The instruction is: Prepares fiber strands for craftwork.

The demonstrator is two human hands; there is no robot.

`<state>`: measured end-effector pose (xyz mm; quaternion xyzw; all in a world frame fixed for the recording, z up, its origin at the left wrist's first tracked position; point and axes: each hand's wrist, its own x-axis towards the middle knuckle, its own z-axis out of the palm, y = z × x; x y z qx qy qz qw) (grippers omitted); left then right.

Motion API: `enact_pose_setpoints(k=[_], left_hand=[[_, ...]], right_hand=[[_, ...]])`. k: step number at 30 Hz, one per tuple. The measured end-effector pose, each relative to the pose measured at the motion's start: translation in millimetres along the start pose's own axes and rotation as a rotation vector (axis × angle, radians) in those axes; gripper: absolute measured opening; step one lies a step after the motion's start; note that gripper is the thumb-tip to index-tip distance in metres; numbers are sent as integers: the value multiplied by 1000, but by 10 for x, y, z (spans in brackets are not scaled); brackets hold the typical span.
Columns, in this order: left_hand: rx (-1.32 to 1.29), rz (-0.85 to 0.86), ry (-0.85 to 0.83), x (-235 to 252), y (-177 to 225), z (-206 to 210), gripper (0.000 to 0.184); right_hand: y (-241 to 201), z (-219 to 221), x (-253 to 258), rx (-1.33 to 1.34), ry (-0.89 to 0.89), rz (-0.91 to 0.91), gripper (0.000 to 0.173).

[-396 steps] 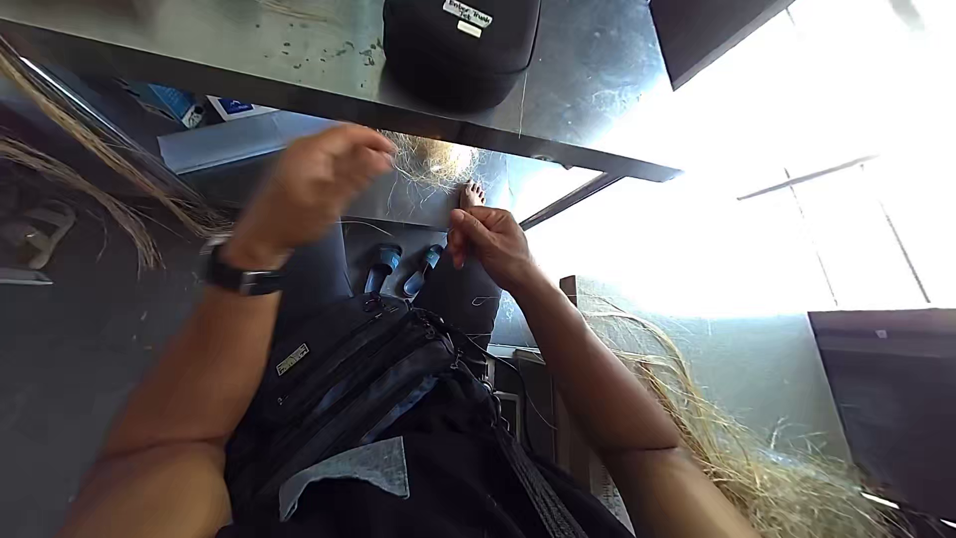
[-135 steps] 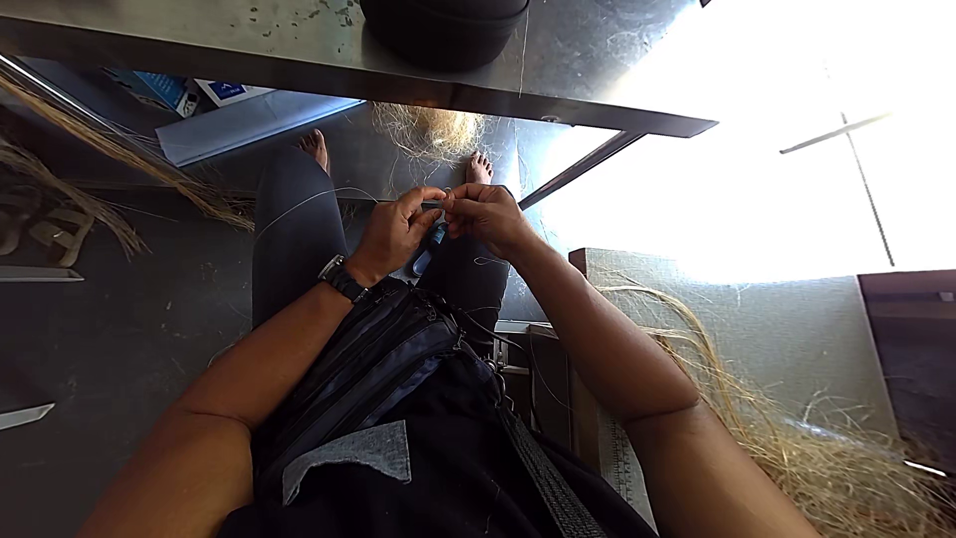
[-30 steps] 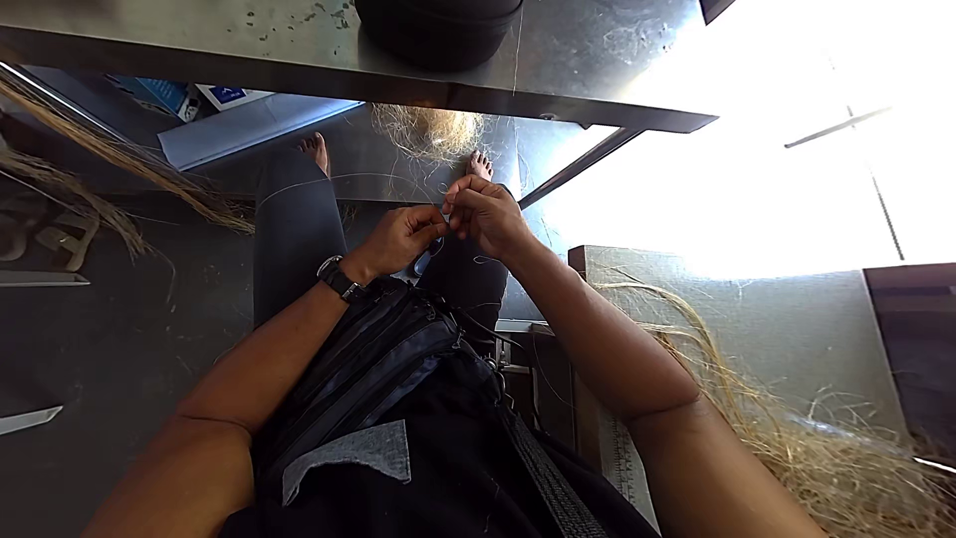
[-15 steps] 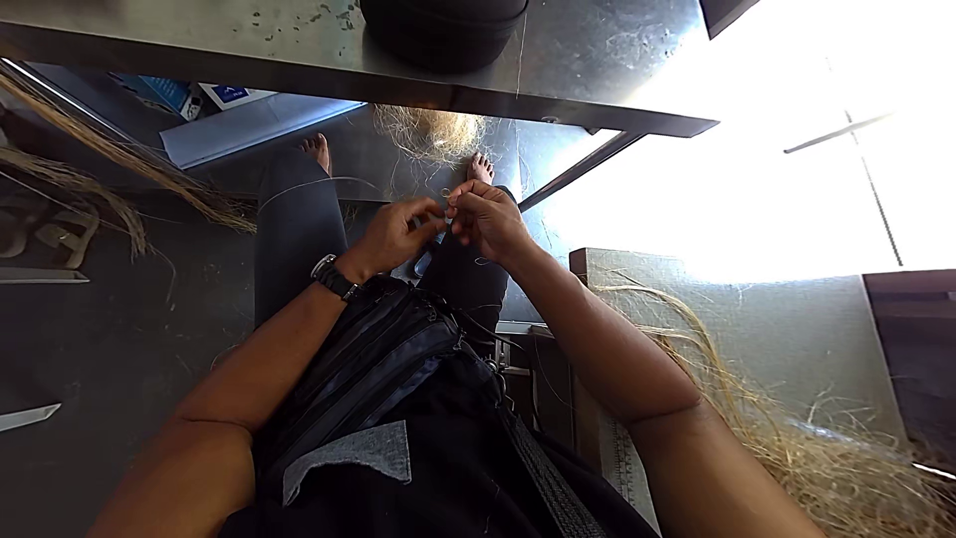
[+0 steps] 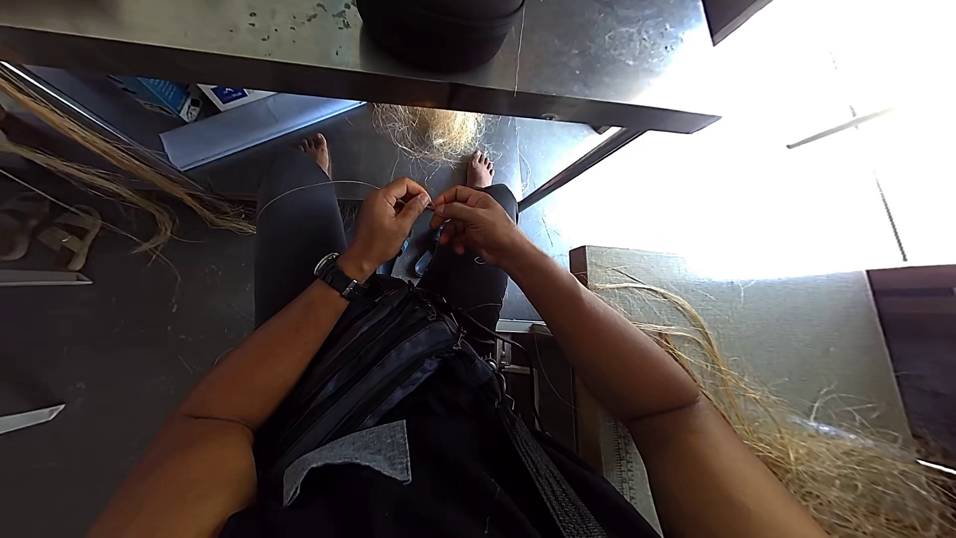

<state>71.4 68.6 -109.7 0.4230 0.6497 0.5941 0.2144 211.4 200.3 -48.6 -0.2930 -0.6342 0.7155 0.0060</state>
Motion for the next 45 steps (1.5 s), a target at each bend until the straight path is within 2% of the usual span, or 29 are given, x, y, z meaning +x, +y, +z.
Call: enact_pose_setpoints(k=[5,12,16,34,40,45], left_hand=[[-6,-23,-2,3,8,-7,17],[-386,-197,-51,1,53,0,19],[-476,-229,-65,9,46,-14,18],[-462,-208,-39,2,30,-8,17],[-418,-156,-6,12,10,16,11],[-327,-111,-11,-2,-20,-5,11]], right_hand=[[12,1,-16,-85,10,-70,10],[4,-2,-26,-77,-4,-116,10],[16,-9,-17,-49,12,-135,9],[23,-4,-4,10,81,-134,11],[117,-80,193,24,1,-123,9],[110,-84,195,-33,-5,-122,15]])
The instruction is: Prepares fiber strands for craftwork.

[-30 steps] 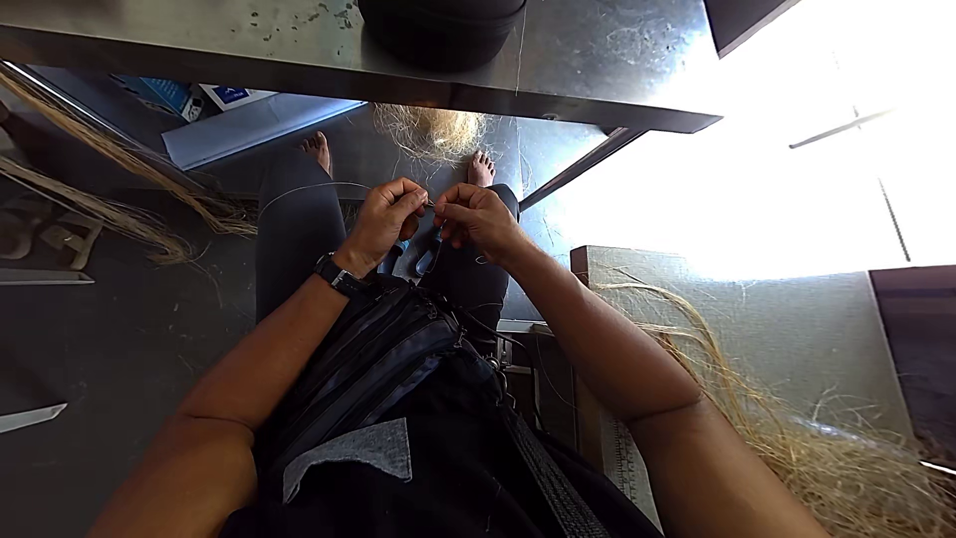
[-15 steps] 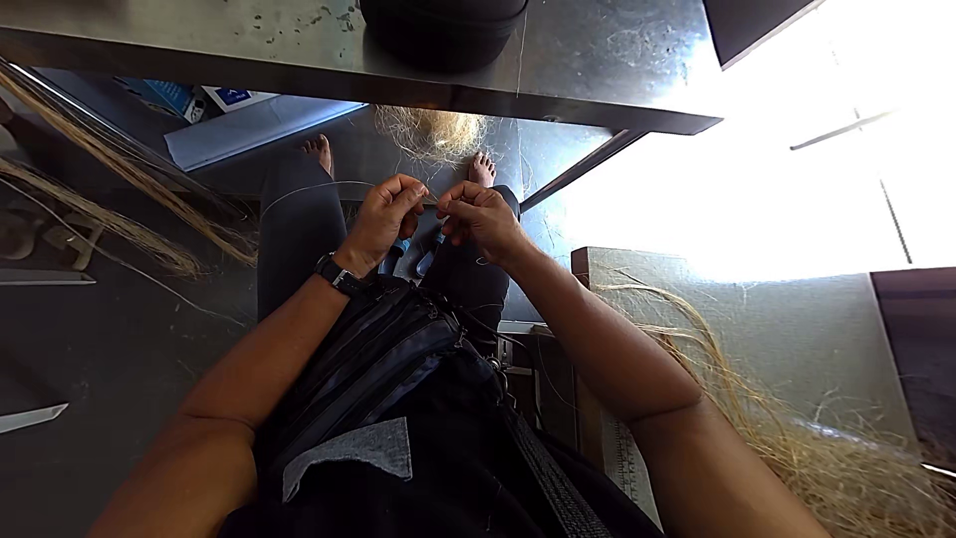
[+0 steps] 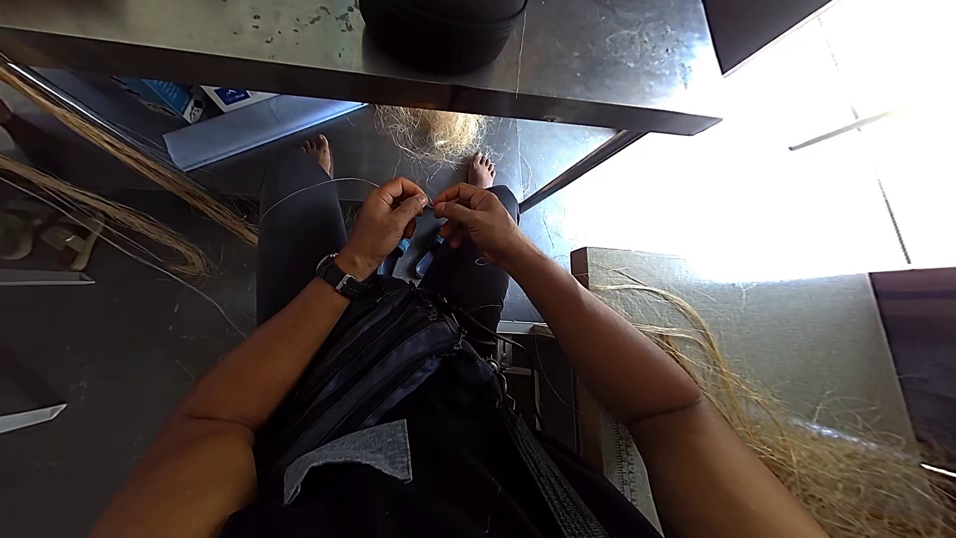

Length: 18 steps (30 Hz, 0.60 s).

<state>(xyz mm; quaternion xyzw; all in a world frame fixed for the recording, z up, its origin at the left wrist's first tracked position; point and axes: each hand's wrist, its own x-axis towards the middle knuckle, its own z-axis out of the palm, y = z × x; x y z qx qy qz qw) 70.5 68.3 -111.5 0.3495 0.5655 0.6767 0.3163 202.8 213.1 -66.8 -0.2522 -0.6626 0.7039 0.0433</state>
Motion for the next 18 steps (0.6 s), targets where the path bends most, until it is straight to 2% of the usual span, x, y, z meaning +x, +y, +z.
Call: enact_pose_setpoints(k=[10,14,18], left_hand=[[142,38,-54,-12,67,35,13],[169,28,-88,-9,62,21,21],[154,-9,-199,-20,47,45,17]], right_hand=[[46,-34,21,-165,-12,-164,5],[2,-19,-16,-9,95,-67,5],[-4,-48,23,197,130,34,7]])
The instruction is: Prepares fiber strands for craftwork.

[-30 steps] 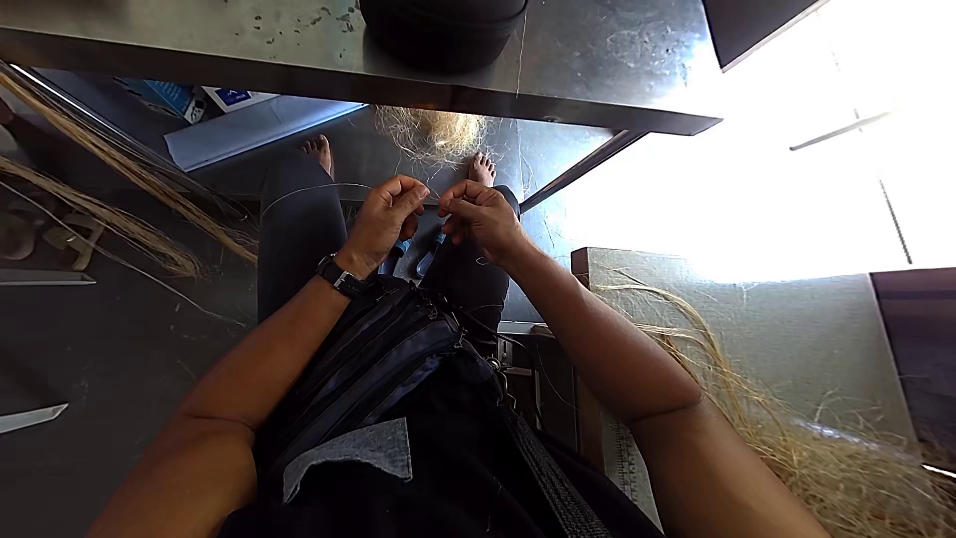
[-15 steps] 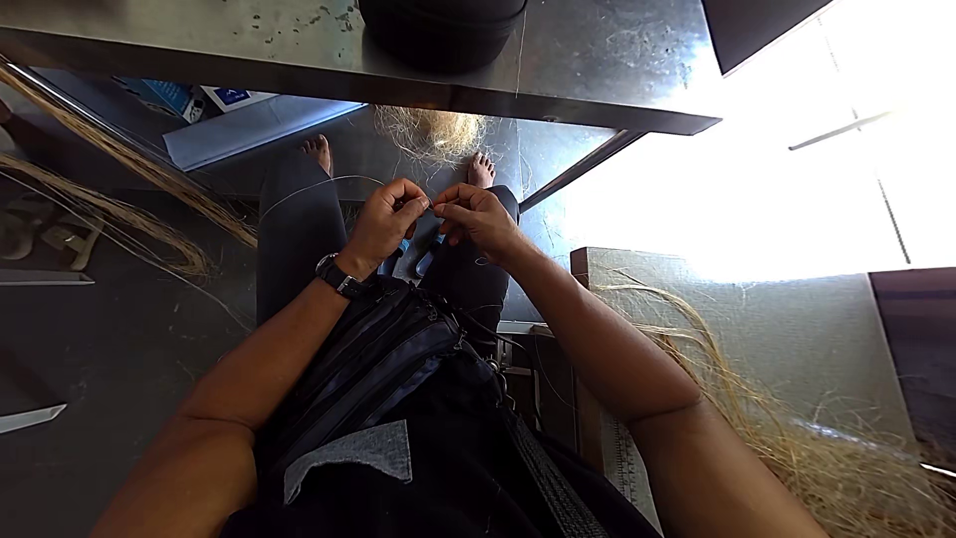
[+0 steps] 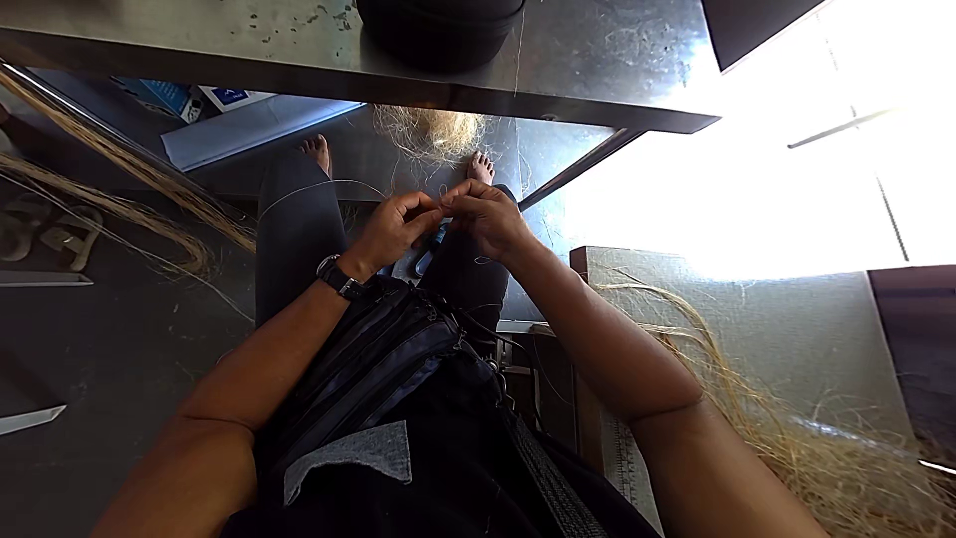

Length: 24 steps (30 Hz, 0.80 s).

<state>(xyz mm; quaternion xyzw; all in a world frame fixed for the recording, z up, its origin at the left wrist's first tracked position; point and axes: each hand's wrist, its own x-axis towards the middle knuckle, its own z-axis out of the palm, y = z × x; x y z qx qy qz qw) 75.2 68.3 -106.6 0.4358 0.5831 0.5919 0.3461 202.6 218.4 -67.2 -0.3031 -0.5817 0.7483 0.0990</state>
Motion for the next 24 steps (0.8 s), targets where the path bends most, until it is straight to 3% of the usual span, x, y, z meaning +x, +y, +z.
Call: enact_pose_setpoints(k=[5,12,15,24], left_hand=[[-60,-26,-29,-7,2,19,15],[11,41,-71,-19,-23,-8,17],[-74,27,-76,-5,-25,-4,16],[-57,-6,42,-16,-3,-6,18]], right_hand=[[3,16,-6,83,-44,31,8],[-5,-23,17,18,-19,-35,10],[1,-14,10,3,-36,-54,10],[3,-18,14,7,-40,-50,9]])
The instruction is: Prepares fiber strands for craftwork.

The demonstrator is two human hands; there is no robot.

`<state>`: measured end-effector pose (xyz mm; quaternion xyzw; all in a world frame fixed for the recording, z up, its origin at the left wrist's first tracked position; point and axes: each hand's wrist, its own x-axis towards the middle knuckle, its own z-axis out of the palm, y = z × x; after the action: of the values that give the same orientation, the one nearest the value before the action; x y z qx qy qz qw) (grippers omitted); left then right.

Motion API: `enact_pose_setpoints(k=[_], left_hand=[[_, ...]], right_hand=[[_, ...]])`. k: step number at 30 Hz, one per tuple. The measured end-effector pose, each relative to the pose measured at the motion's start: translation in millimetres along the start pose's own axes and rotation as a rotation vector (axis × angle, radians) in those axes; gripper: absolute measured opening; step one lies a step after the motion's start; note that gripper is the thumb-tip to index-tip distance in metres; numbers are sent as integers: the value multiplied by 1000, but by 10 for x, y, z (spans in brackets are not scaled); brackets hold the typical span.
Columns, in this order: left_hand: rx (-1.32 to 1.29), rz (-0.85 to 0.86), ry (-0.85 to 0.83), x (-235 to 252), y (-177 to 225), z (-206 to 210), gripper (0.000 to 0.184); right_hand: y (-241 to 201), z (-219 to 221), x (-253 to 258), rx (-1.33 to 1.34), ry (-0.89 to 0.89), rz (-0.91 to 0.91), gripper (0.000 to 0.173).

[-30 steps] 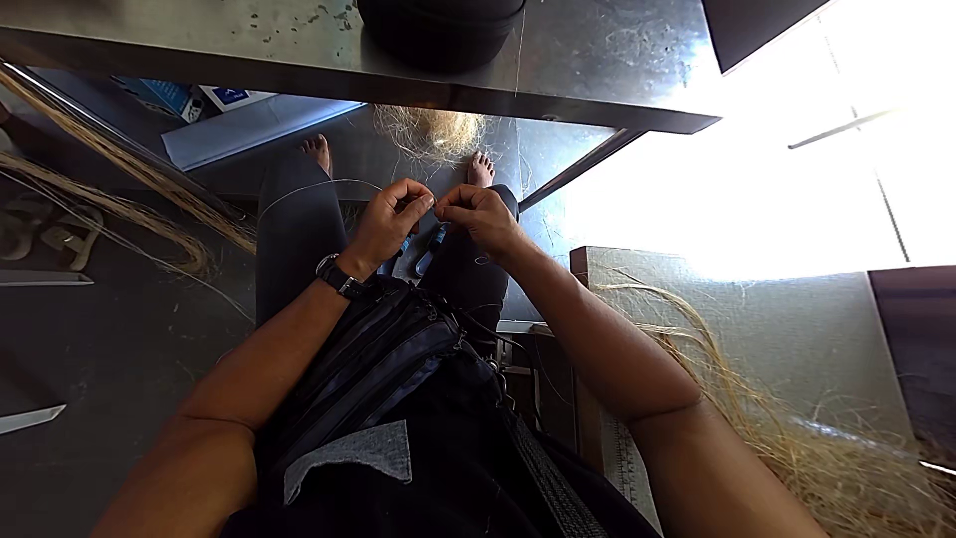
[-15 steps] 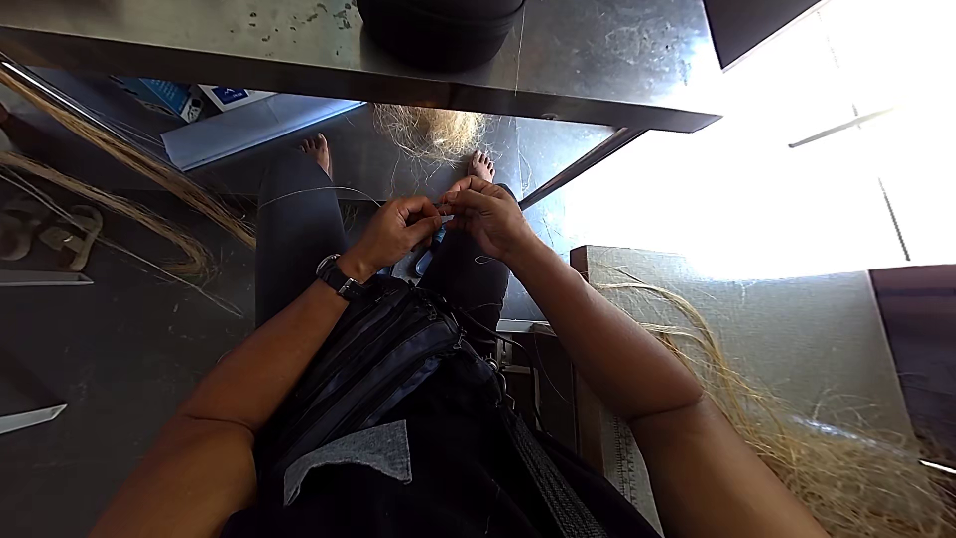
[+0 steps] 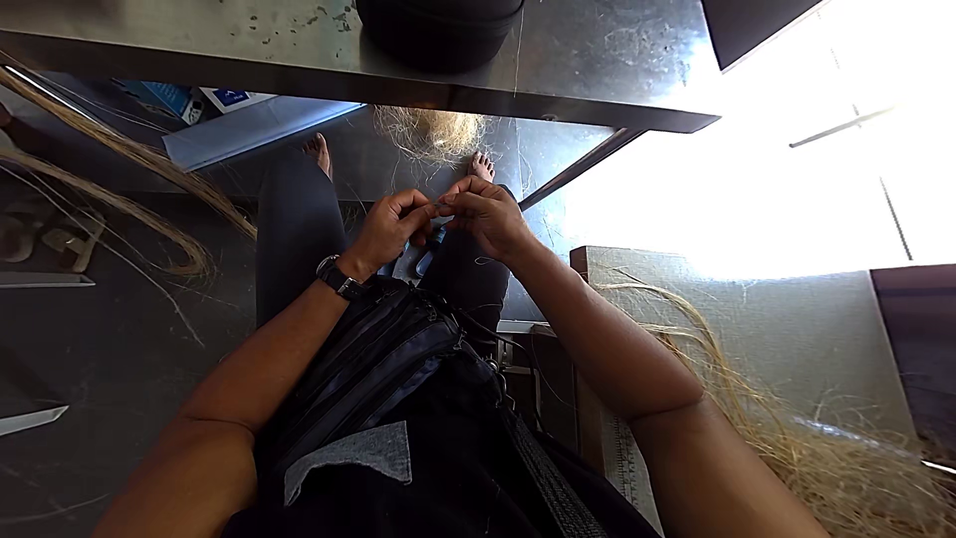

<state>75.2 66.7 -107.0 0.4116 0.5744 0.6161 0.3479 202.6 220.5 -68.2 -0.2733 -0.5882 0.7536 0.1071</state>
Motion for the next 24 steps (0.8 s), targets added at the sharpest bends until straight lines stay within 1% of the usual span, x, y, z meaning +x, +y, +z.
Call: enact_pose_setpoints(k=[5,9,11,14,16,18,21,24], left_hand=[[-26,12,3,-14,-6,1,16],[-69,8,68,-10,-32,-62,17],[-115,8,128,-2,-30,-125,16],[-177,0,231,27,32,-298,15],[-187,-3,322,64,145,-505,17],[-202,0,425,110,309,-812,19],[-184,-2,587,151,646,-1418,22],[-115,19,751,145,996,-2125,23]], right_hand=[[5,3,8,6,-18,11,10],[-3,-12,31,-50,-2,17,13],[-8,-40,43,-216,4,-24,15],[-40,-112,-12,-698,-53,-95,19],[-33,-149,12,-942,-137,-110,21],[9,-161,48,-1060,-198,-163,21],[13,-149,76,-1115,-264,-157,23],[-1,-159,107,-1139,-310,-128,26]])
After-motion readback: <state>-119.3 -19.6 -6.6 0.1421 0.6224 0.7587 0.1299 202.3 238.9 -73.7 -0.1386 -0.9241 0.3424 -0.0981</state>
